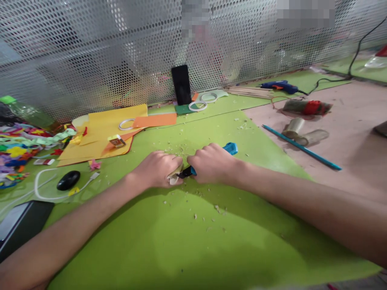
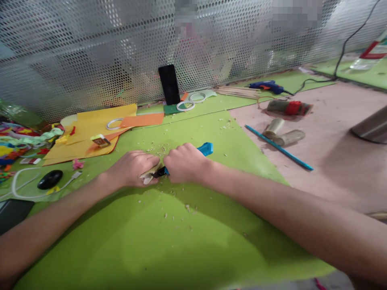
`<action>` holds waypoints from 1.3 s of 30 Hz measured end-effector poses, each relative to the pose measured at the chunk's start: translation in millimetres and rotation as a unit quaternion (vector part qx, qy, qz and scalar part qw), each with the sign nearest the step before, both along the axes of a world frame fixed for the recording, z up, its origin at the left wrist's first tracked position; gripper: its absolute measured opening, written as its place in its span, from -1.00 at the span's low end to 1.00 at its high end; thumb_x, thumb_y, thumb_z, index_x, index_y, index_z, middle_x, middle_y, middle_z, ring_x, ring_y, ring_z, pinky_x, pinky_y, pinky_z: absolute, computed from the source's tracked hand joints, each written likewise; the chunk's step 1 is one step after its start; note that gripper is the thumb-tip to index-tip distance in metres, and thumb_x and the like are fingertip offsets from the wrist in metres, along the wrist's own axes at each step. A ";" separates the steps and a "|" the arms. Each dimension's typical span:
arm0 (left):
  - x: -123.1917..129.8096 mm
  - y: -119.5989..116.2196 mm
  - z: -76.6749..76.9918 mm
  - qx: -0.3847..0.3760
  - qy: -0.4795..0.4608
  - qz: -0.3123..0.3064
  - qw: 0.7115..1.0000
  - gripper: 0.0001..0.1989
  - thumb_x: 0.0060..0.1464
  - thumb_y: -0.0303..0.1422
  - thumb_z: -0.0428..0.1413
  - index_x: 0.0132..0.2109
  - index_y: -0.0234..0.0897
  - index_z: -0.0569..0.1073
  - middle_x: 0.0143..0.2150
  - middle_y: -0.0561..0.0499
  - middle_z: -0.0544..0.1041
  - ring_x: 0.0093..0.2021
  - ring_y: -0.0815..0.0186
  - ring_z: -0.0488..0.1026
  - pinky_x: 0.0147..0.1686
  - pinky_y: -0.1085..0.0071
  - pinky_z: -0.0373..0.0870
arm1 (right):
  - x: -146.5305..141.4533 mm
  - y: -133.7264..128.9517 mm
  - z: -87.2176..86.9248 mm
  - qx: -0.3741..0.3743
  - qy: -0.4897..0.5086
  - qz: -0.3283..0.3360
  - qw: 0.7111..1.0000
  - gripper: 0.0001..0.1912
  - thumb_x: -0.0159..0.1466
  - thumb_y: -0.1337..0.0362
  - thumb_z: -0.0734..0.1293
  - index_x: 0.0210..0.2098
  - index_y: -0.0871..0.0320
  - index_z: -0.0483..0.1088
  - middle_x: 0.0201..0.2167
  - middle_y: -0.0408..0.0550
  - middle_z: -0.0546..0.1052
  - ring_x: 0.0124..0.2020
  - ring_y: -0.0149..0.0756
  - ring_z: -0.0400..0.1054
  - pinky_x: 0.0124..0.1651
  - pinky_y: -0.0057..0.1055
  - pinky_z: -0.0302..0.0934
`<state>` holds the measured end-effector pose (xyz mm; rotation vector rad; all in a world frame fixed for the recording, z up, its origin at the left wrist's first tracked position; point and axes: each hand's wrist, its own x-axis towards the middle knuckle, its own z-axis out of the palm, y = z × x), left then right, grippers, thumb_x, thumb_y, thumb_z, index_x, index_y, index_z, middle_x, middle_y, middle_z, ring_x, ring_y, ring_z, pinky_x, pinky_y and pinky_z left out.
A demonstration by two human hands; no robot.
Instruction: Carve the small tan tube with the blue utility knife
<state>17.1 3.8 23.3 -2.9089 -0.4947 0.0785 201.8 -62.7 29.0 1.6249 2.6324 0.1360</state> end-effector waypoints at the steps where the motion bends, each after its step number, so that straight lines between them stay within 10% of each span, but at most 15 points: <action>1: 0.0 -0.2 0.4 -0.001 -0.001 0.002 1.000 -0.75 0.01 -0.15 0.07 -0.35 -0.27 0.35 -0.42 0.00 0.51 -0.41 0.21 0.47 -0.43 0.33 0.29 | 0.6 -0.5 0.5 -0.003 0.000 -0.002 1.000 -0.78 0.08 0.29 0.20 -0.41 0.19 0.46 -0.49 0.10 0.56 -0.45 -0.10 0.46 -0.46 -0.36 0.05; 39: 2.6 -3.7 1.0 0.020 -0.009 0.014 1.000 -0.71 0.08 -0.12 0.01 -0.35 -0.28 0.37 -0.44 -0.02 0.52 -0.44 0.22 0.46 -0.45 0.33 0.22 | -3.8 -14.7 6.4 -0.081 0.029 -0.062 0.994 -0.71 0.04 0.31 0.18 -0.34 0.19 0.48 -0.47 0.12 0.55 -0.44 -0.10 0.46 -0.45 -0.32 0.14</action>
